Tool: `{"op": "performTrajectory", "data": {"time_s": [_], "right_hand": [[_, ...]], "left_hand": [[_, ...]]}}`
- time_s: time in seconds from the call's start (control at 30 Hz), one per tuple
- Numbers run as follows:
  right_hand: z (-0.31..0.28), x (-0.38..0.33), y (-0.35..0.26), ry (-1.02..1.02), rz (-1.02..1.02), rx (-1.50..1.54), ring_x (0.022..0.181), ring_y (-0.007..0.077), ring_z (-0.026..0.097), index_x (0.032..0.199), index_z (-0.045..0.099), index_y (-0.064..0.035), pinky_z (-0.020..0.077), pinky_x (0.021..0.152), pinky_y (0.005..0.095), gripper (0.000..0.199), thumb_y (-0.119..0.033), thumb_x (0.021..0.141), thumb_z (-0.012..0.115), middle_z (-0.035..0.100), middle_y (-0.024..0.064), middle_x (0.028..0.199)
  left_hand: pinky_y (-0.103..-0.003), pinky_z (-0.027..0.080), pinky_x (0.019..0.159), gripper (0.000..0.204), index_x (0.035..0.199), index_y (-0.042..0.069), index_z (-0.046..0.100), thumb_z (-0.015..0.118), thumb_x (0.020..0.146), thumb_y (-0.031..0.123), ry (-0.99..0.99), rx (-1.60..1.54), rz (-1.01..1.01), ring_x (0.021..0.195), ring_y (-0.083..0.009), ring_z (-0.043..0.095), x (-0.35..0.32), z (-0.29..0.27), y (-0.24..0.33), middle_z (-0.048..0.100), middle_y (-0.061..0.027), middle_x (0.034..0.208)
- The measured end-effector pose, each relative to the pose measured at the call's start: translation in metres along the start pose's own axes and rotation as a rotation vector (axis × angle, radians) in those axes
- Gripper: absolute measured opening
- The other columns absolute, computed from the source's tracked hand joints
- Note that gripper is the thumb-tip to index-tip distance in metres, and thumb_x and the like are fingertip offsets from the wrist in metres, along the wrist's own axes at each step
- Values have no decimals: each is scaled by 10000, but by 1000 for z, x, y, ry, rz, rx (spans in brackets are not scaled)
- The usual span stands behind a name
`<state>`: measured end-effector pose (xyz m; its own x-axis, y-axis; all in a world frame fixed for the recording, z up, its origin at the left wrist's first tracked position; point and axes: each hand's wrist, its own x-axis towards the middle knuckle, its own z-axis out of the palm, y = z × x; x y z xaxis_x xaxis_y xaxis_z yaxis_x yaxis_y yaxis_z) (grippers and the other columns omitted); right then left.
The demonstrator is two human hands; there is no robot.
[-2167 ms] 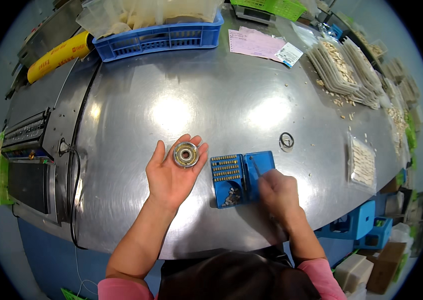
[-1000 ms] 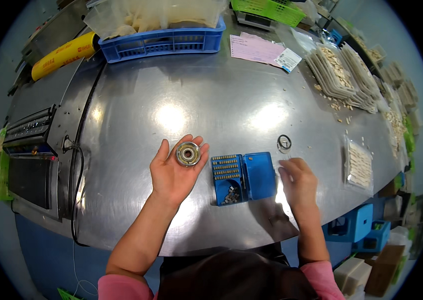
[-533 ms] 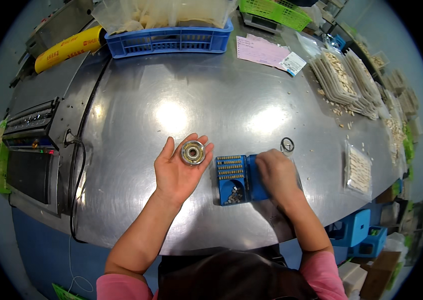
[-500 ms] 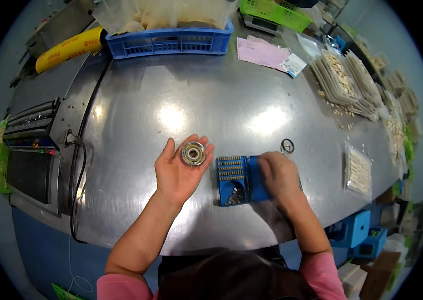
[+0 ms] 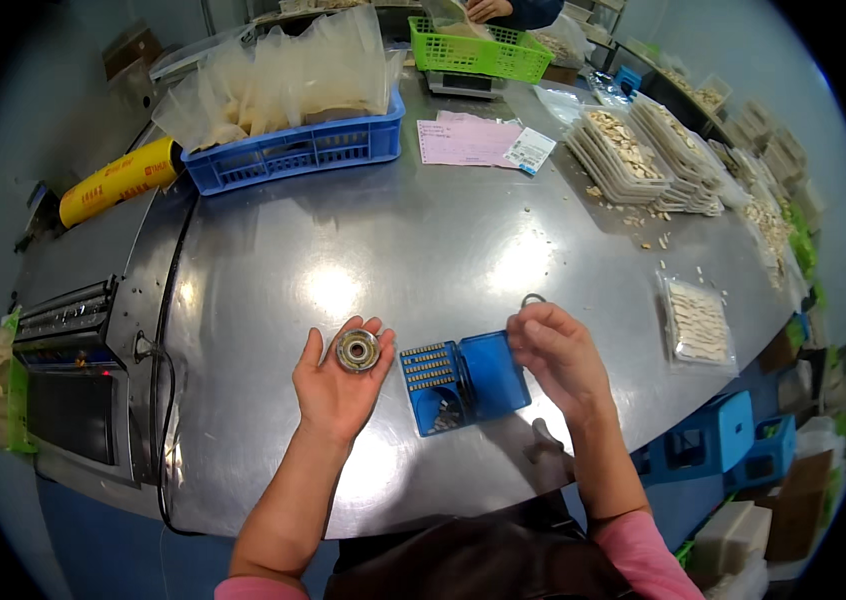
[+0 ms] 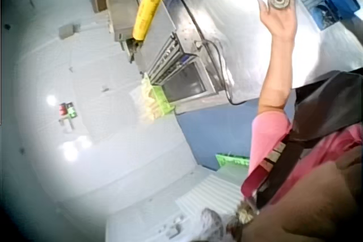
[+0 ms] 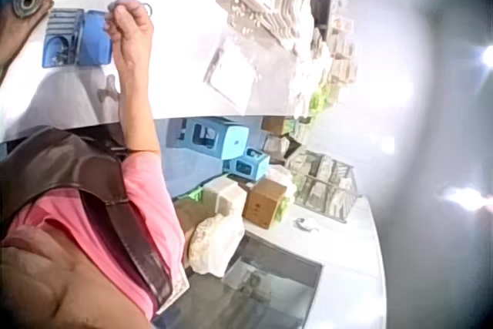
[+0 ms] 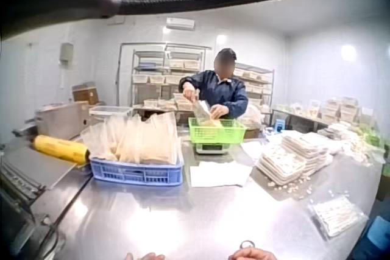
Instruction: The person removes yellow gloves and places them on a metal table. They open a blue case containing small metal components and use a tool to manipulate a cylindrical metal part held in their left hand. The person appears to be assembling or repairing the part by inserting small components into it.
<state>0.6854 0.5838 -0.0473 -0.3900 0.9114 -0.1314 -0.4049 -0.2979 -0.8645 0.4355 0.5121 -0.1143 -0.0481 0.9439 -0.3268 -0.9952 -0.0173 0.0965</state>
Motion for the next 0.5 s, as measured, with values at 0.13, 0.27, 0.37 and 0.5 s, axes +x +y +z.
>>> {"op": "performTrajectory", "data": {"time_s": [0.13,0.27,0.37,0.5], "right_hand": [[12,-9,5,80,-127,-180,770,108,591,1010,637,10,484,677,212,137,-54,893,605,634,57,891],[33,-19,16,245,-422,-532,822,106,604,1083,586,22,494,750,219,225,11,860,612,643,63,911],[29,-16,28,316,-879,-960,756,138,636,1114,529,20,526,701,244,365,93,780,657,646,79,862],[29,-10,28,289,-1155,-1131,664,168,641,1081,509,17,534,612,251,413,132,724,682,640,101,813]], "left_hand": [[-496,363,1063,547,1236,-41,449,386,981,439,-9,7,-5,1260,-409,391,-1,0,0,433,-240,1306],[-496,367,1059,547,1231,-42,452,390,979,439,6,10,-2,1252,-411,397,-1,1,0,444,-240,1294],[-497,368,1057,548,1228,-43,453,392,978,440,-10,4,-4,1248,-411,400,-1,0,0,446,-241,1291],[-494,370,1056,542,1232,-41,448,388,981,436,4,10,1,1246,-408,400,-2,3,0,436,-243,1298]]}}
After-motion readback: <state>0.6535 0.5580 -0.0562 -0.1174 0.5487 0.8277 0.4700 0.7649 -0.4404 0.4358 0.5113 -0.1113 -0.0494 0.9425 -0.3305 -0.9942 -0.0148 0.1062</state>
